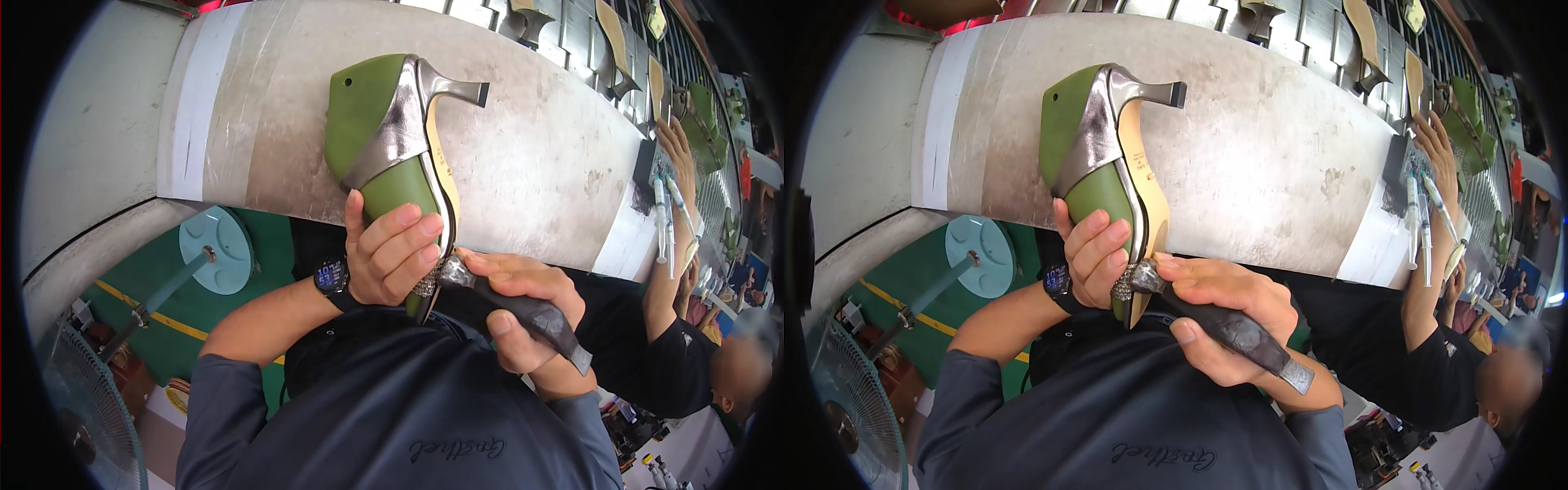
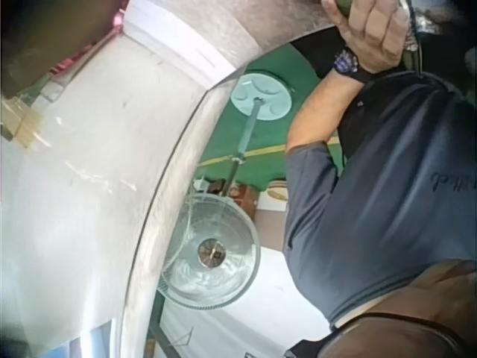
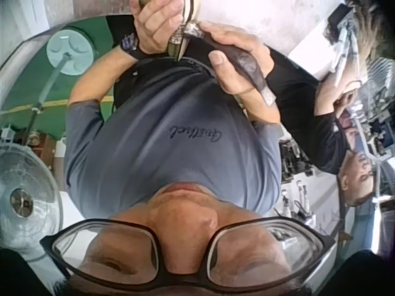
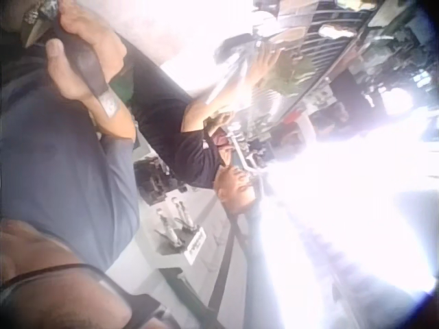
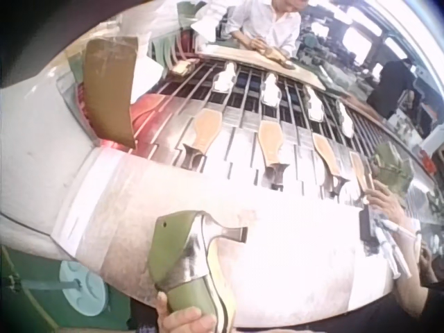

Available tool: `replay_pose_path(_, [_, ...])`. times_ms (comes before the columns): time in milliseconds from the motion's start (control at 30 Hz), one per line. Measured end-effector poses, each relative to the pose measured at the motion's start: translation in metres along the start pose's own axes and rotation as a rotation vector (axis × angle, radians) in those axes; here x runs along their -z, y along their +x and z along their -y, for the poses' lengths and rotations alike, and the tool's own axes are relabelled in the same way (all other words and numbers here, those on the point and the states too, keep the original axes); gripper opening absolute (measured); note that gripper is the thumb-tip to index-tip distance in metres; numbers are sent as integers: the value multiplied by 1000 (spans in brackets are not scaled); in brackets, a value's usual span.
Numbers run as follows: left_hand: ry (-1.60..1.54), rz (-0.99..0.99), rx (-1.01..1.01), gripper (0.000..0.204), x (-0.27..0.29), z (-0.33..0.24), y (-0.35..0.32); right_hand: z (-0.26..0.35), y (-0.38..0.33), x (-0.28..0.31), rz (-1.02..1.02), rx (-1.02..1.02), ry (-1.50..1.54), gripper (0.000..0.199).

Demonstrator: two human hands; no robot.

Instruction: The person attaches and presses a sole onto a lasted shoe upper by hand, then taps along the edges of the sole with a hammer.

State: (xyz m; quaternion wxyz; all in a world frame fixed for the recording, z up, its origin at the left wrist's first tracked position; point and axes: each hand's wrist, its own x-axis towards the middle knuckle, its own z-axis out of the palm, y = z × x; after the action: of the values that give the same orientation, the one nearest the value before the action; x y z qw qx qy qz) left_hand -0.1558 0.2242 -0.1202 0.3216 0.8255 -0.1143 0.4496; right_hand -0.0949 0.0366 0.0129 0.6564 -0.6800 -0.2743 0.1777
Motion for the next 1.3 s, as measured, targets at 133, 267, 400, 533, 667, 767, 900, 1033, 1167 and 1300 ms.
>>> replay_pose_path(133, [14, -19, -26, 29, -3, 1, 2, 21, 24, 7, -79, -212, -8, 21])
replay_pose_path(267, [11, 20, -9, 30, 1, 1, 5, 16, 65, 22, -48, -444, 72, 21])
replay_pose_path(400, [-15, 20, 38, 29, 2, -3, 8, 26, 53, 19, 48, -350, 35, 22])
replay_pose_path(533, [-10, 8, 55, 31, 2, -6, 14, 35, 27, 4, 122, 19, -322, 26])
replay_pose_path(667, [-2, 28, 87, 32, 7, -8, 13, 28, -7, -19, 167, 209, -394, 34])
replay_pose_path(767, [-64, 33, 93, 34, 7, -10, 25, 15, -40, -41, 202, 177, -451, 30])
replay_pose_path(900, [-65, 35, 74, 38, 2, -4, 16, -18, -72, -41, 270, -51, -413, 28])
replay_pose_path(1033, [-16, 33, 85, 38, 4, -5, 7, 29, -44, -4, 57, -410, -75, 29])
replay_pose_path(1167, [12, 42, 104, 38, 5, -8, 11, 52, -11, 0, -151, -316, 94, 29])
replay_pose_path(1300, [18, 30, 116, 35, -1, -10, 11, 43, 32, 5, -120, -439, -24, 27])
